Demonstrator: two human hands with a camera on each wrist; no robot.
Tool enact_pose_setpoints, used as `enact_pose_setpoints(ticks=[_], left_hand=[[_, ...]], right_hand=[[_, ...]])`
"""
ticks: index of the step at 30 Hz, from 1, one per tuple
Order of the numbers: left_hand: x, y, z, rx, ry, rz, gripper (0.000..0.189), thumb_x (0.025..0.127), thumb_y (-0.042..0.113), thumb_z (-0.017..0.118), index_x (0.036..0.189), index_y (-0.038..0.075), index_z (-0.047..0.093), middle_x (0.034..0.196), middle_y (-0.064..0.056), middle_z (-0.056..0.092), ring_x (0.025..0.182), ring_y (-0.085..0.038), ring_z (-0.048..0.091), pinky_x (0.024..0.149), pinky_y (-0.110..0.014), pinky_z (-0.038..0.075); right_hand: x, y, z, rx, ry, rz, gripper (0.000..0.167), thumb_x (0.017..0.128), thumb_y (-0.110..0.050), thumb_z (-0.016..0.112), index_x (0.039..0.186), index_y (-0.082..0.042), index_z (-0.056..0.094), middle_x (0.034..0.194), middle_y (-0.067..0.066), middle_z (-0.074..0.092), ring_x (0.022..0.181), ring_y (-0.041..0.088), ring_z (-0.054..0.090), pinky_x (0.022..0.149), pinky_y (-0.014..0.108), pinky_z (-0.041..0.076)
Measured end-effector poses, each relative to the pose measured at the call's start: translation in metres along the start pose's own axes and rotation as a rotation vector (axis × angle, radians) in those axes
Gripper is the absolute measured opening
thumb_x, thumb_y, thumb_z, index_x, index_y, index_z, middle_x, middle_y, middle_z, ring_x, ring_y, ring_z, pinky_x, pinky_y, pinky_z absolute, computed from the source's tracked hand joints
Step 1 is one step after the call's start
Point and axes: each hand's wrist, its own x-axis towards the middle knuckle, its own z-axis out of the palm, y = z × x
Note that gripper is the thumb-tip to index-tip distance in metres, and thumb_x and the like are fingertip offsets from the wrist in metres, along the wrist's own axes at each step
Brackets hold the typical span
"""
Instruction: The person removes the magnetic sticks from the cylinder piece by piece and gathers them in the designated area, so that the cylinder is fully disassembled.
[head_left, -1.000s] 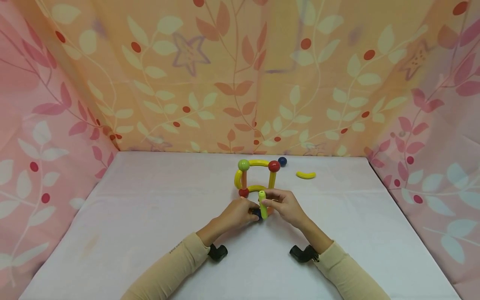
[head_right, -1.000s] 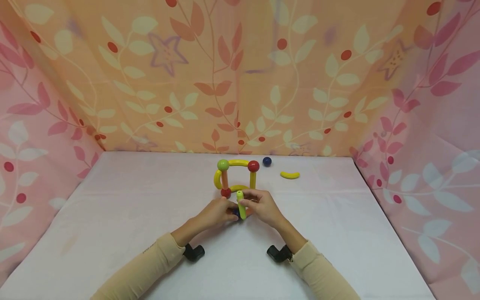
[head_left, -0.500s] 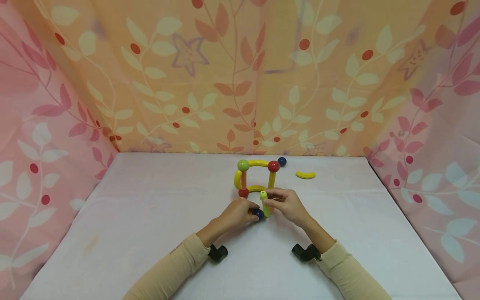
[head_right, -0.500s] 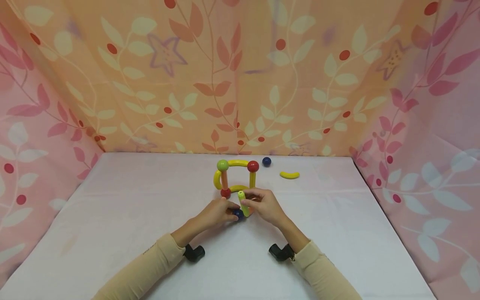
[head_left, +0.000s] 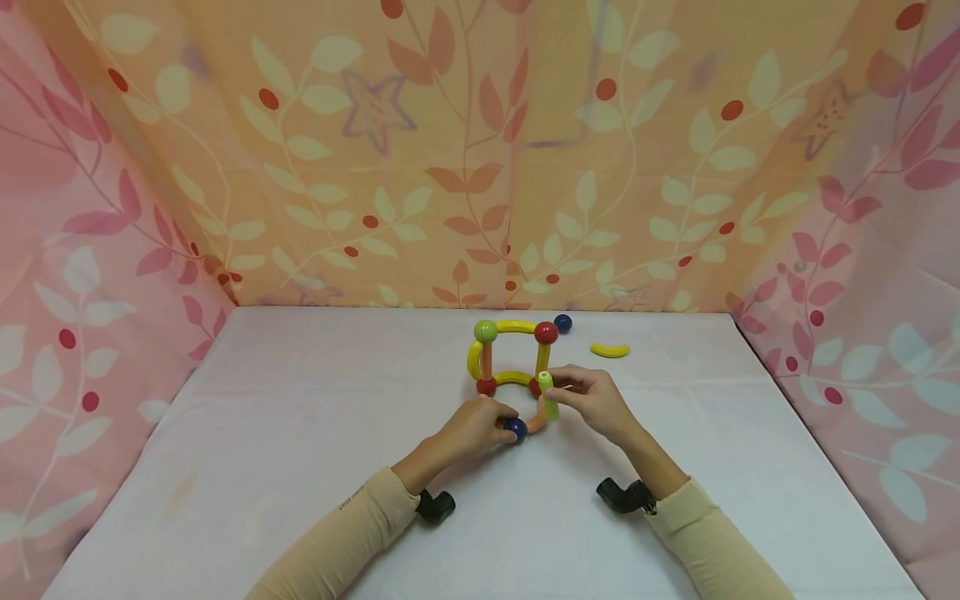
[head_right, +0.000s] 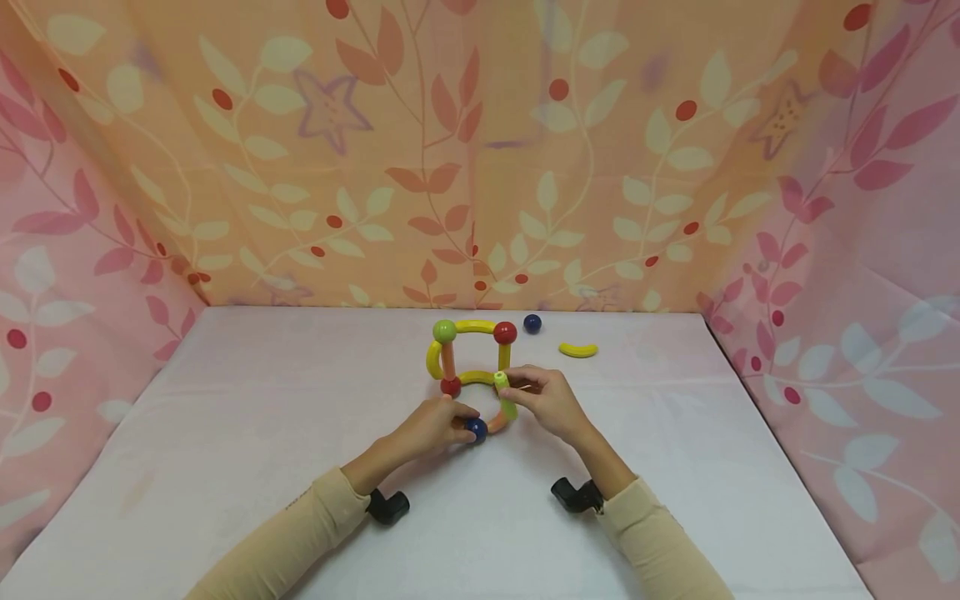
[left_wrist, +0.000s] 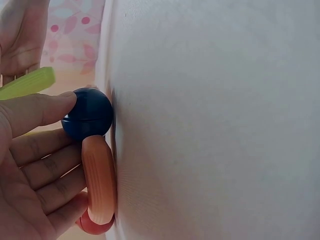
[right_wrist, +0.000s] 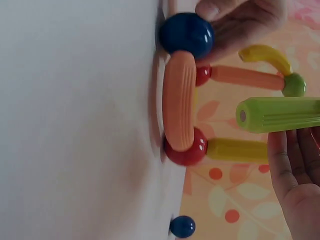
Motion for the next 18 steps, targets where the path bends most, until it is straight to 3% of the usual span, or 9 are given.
enact_pose_setpoints(ticks=[14,18], left_hand=[[-0.002,0.000,-0.001,-0.018,0.004,0.001,0.033,0.085,0.018,0.075,0.115,0.005,0.072,0.100,-0.005,0.074,0.073,-0.007,0.052,0.064,-0.016,0.044],[-0.001,0.000,0.000,-0.038,0.000,-0.007,0.033,0.085,0.018,0.075,0.115,0.005,0.072,0.098,-0.005,0.074,0.072,-0.007,0.052,0.063,-0.015,0.044]], right_hand=[[0.011,0.002,-0.046,-0.143,0.096,-0.009,0.033,0.090,-0.014,0.069,0.118,0.003,0.067,0.111,0.021,0.069,0.091,0.001,0.063,0.082,0.015,0.052],[0.017,0.000,-0.059,-0.200,0.101,-0.020,0.032,0.091,-0.014,0.068,0.119,0.003,0.066,0.110,0.020,0.069,0.092,0.005,0.063,0.081,0.013,0.051]])
